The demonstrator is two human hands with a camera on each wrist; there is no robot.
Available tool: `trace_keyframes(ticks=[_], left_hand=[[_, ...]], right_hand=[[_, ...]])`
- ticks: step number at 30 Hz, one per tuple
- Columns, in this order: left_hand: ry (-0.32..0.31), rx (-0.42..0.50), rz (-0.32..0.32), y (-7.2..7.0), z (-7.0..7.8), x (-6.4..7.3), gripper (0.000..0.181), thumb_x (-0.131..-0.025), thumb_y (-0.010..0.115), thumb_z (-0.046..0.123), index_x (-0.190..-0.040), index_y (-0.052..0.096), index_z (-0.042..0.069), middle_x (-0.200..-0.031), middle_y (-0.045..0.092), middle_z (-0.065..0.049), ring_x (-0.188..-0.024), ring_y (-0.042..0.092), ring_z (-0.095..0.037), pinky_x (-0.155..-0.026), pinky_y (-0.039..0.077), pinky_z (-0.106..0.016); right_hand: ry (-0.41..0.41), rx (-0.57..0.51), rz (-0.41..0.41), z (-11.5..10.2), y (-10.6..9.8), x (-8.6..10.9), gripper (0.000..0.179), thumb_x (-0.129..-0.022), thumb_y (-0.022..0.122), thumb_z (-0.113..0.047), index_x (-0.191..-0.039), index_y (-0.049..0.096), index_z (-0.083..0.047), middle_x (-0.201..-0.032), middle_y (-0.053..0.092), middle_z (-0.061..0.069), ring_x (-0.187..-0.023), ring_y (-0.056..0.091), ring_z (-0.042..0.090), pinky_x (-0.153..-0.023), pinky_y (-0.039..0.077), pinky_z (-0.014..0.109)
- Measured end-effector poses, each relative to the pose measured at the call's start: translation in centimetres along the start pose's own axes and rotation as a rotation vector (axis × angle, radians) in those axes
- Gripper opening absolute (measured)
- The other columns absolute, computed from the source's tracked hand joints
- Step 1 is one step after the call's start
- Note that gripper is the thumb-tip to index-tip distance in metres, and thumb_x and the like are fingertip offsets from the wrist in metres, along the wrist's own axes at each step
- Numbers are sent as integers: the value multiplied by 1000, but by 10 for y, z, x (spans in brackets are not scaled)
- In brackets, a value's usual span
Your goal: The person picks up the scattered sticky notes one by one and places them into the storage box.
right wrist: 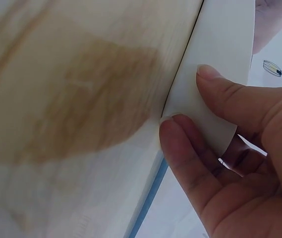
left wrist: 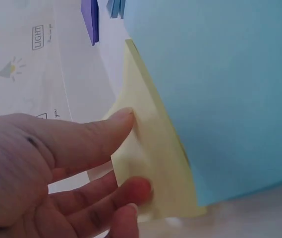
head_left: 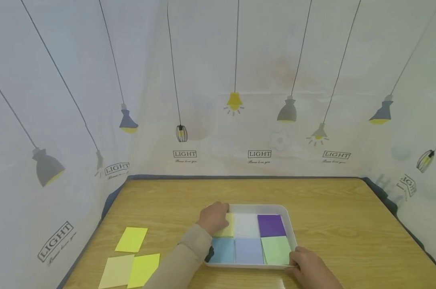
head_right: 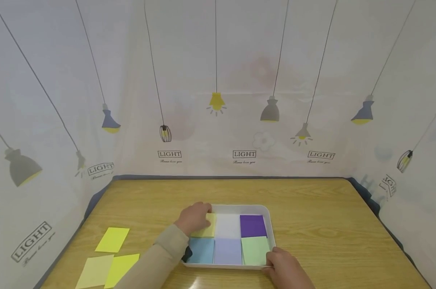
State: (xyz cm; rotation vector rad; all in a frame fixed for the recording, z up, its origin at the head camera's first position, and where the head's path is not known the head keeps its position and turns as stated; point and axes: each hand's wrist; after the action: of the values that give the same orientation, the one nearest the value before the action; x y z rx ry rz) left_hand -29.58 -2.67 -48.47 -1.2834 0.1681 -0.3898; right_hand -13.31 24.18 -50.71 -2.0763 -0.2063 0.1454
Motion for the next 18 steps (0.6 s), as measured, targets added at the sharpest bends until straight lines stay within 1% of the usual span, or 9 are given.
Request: trace_keyframes(ticks=[3, 7, 10, 13, 18], left_hand=[[-3, 16, 17, 1, 0, 1, 31, -82, 77, 11, -113, 70, 11, -105, 71, -7, -76, 55, -16, -66, 52, -37], [3, 18, 39, 0, 1, 2, 35, -81, 78, 10, -115, 71, 11, -107, 70, -8, -75, 55, -15, -65, 53, -38], [9, 4, 53, -1, 1, 3, 34, -80, 79, 10, -114, 71, 11, -105, 70, -8, -73, 56, -15, -63, 53, -37], [14, -11, 66, -1, 1, 4, 35, -79, 80, 10, -112, 71, 12, -102, 69, -7, -70, 55, -15, -60, 52, -36], [14, -41, 81, 2, 1, 3, 33, -80, 80, 12, -111, 70, 14, -100, 65, -6, -66, 53, -15, -61, 52, -37]], right_hand=[[-9, -3, 1, 0, 0, 0, 30, -83, 80, -19, -68, 54, -19, -71, 43, -8, -64, 37, 1, -56, 36, 20], [17, 4, -6, 0, 1, -1, 30, -82, 80, -19, -68, 54, -19, -70, 43, -8, -63, 36, 1, -56, 35, 20], [31, 12, -10, -1, 2, -1, 31, -82, 80, -18, -67, 53, -19, -70, 43, -8, -63, 37, 1, -56, 35, 20], [23, 19, -5, -2, 2, -1, 31, -82, 80, -18, -67, 53, -19, -70, 43, -8, -62, 36, 1, -56, 35, 20], [4, 14, 4, -2, 1, 0, 32, -82, 80, -19, -66, 53, -19, -70, 43, -8, -63, 36, 1, -56, 35, 20]])
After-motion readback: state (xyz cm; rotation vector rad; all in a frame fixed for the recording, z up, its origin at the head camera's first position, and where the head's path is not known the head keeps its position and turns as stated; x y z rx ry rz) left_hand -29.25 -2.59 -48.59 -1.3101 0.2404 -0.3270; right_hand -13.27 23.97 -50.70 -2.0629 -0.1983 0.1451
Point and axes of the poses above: each hand's wrist, its own x-axis away from the middle knuckle, its own y-axis out of the palm, z = x × y
